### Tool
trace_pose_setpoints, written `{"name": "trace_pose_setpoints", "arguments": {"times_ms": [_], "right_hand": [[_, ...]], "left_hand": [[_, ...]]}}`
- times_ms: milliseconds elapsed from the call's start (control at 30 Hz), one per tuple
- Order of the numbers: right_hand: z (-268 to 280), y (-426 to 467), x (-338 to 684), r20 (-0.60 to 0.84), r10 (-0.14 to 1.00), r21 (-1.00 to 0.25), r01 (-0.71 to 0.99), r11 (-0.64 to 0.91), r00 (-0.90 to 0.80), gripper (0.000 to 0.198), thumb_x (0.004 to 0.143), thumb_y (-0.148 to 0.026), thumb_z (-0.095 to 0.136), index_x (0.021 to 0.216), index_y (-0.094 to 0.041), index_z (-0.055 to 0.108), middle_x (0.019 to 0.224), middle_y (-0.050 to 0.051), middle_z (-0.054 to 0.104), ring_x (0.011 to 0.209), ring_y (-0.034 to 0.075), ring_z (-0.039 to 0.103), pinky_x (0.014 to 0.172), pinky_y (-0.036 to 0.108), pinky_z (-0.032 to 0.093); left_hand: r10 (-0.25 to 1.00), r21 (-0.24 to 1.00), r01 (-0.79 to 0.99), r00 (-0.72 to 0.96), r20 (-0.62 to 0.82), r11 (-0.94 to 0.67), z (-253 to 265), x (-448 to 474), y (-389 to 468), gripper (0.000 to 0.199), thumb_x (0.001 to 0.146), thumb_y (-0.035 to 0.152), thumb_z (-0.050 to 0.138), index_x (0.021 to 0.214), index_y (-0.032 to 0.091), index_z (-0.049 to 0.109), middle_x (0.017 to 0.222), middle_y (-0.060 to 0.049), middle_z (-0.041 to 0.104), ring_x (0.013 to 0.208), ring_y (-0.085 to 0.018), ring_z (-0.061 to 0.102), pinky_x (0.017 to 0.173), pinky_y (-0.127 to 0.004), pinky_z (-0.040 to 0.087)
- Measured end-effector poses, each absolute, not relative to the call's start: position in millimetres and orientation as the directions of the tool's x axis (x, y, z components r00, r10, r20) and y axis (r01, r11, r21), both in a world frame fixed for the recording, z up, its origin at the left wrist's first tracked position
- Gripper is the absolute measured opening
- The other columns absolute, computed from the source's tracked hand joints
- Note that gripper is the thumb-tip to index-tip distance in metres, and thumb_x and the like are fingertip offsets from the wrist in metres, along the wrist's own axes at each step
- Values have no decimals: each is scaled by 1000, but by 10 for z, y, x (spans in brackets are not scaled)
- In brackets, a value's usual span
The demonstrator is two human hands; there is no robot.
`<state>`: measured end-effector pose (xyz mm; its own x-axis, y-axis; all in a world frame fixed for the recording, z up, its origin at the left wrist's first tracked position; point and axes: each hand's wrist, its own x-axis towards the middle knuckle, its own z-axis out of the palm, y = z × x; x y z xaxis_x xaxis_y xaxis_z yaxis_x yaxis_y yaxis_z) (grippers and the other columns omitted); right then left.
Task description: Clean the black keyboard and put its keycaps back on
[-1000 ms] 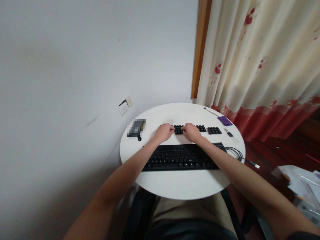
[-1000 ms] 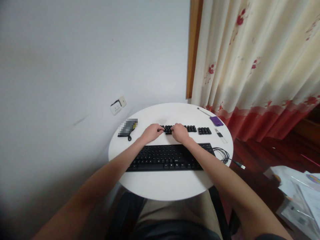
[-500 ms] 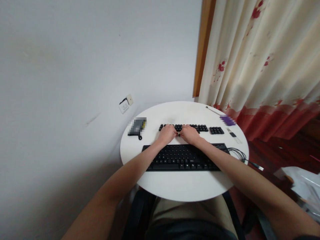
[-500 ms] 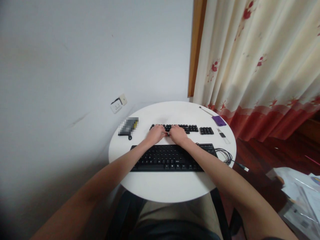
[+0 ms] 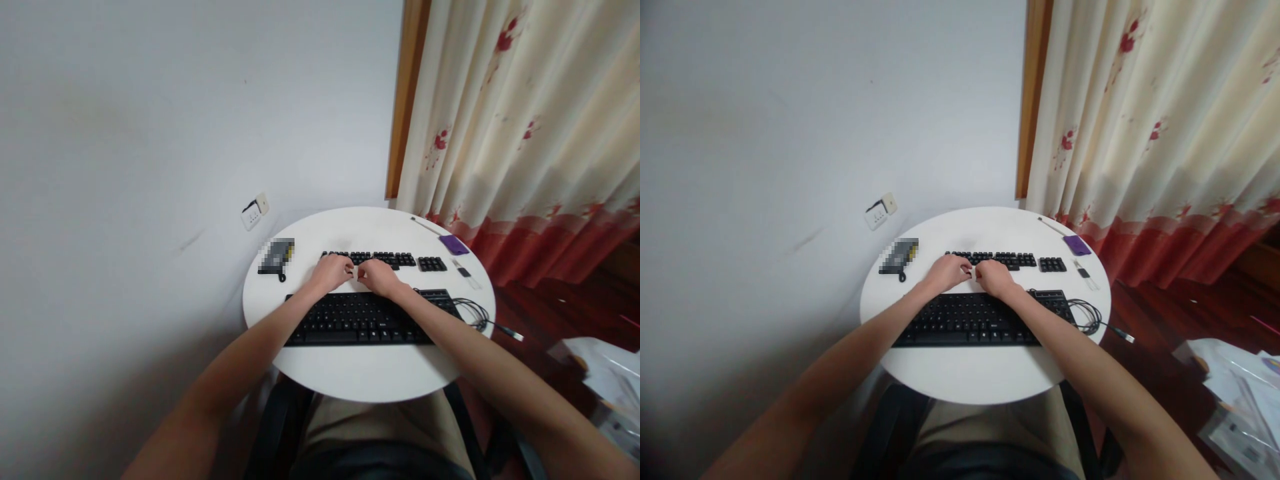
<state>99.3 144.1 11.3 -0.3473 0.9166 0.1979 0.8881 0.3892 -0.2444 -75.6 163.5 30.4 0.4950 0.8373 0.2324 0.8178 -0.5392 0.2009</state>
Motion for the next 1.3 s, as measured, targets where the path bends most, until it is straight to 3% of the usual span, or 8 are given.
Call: {"name": "trace_pose_setpoints", "arguments": {"times_ms": [133, 267, 400, 767, 1300], "right_hand": [[195, 1209, 1017, 278, 903, -335, 847, 412, -329, 10, 88, -26, 67, 93, -22, 75, 95, 5, 75, 91, 20, 67, 80, 28, 46], [170, 889, 963, 360, 881, -560, 684, 468, -308, 5, 85, -20, 70, 85, -20, 75, 81, 3, 73, 75, 17, 64, 73, 28, 46], [46, 674, 843, 376, 858, -645, 566, 513, -349, 6, 82, -16, 72, 86, -20, 75, 81, 3, 73, 74, 17, 63, 71, 27, 46], [-259, 656, 790, 377, 880, -743, 473, 473, -289, 5, 83, -17, 72, 86, -19, 74, 83, 3, 73, 74, 16, 63, 72, 29, 47], [-198, 627, 786, 359, 877, -716, 508, 479, -320, 6, 83, -16, 71, 87, -19, 74, 85, 3, 73, 76, 17, 62, 75, 29, 48]], "left_hand": [[841, 299, 792, 453, 295, -532, 381, -1036, 1312, 17, 83, 30, 70, 97, 23, 78, 96, -4, 77, 89, -22, 69, 84, -33, 51], [842, 469, 702, 396, 367, -535, 296, -1376, 912, 12, 85, 28, 69, 91, 26, 78, 92, -1, 77, 88, -20, 68, 83, -32, 51], [848, 514, 678, 372, 377, -526, 129, -1508, 642, 10, 83, 24, 72, 90, 25, 78, 88, -1, 78, 84, -19, 67, 80, -32, 52], [864, 557, 663, 348, 363, -501, -142, -1398, 552, 12, 84, 18, 72, 91, 25, 78, 93, -1, 78, 89, -21, 65, 84, -37, 52], [805, 476, 658, 385, 451, -583, -196, -1386, 490, 13, 90, 23, 65, 92, 25, 78, 98, -2, 78, 90, -21, 63, 86, -41, 50]]}}
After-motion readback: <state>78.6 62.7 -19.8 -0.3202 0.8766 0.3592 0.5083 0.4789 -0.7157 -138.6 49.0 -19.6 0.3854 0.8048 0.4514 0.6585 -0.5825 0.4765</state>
